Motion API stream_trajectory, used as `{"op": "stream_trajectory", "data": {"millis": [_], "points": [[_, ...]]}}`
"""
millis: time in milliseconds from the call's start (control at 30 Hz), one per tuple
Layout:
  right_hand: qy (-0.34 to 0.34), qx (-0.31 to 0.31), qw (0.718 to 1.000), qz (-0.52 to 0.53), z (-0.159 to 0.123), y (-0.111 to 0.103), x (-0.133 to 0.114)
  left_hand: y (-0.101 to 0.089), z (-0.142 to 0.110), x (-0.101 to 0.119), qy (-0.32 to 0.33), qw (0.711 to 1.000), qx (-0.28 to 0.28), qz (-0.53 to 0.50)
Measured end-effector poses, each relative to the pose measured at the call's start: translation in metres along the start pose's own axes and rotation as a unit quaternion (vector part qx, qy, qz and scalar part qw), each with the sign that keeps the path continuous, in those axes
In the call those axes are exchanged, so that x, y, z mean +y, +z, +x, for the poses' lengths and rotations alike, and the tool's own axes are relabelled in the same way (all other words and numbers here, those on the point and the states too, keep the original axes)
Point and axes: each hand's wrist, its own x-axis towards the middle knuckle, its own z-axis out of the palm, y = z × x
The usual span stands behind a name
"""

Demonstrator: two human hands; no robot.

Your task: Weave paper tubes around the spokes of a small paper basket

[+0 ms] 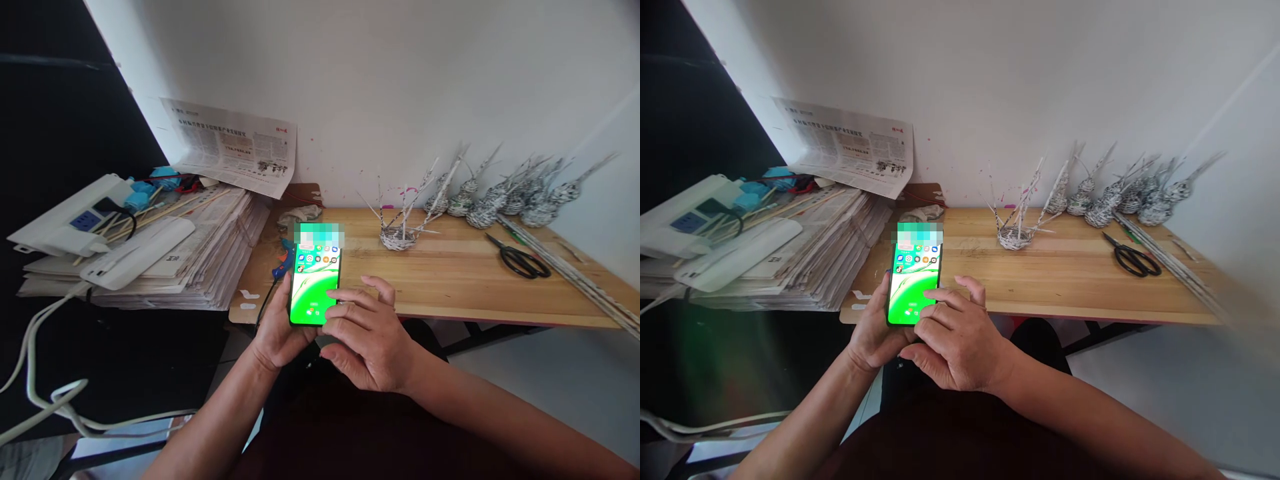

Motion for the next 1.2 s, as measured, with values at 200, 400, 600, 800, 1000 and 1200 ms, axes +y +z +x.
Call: {"op": "stream_trajectory", "data": {"millis": [200,400,600,800,1000,1200], "points": [[-0.011,0.013,1.000,-0.002,0.007,-0.002,0.001,-0.001,0.001,-0.003,0.003,1.000,-0.014,0.013],[-0.023,0.018,1.000,-0.001,0.009,-0.001,0.000,0.001,0.001,-0.004,-0.005,1.000,-0.016,0.000],[-0.008,0.009,1.000,-0.001,0.005,-0.003,0.001,0.004,0.001,-0.001,-0.006,1.000,-0.011,-0.001],[0.003,0.011,1.000,-0.005,0.001,-0.004,0.003,0.003,0.001,0.001,0.006,1.000,-0.024,0.002],[-0.002,0.008,1.000,-0.006,-0.001,-0.003,0.002,0.002,0.000,0.002,0.014,1.000,-0.021,0.012],[0.001,-0.001,1.000,-0.014,-0.001,-0.002,0.001,0.000,0.001,0.002,0.017,1.000,-0.020,-0.001]]}}
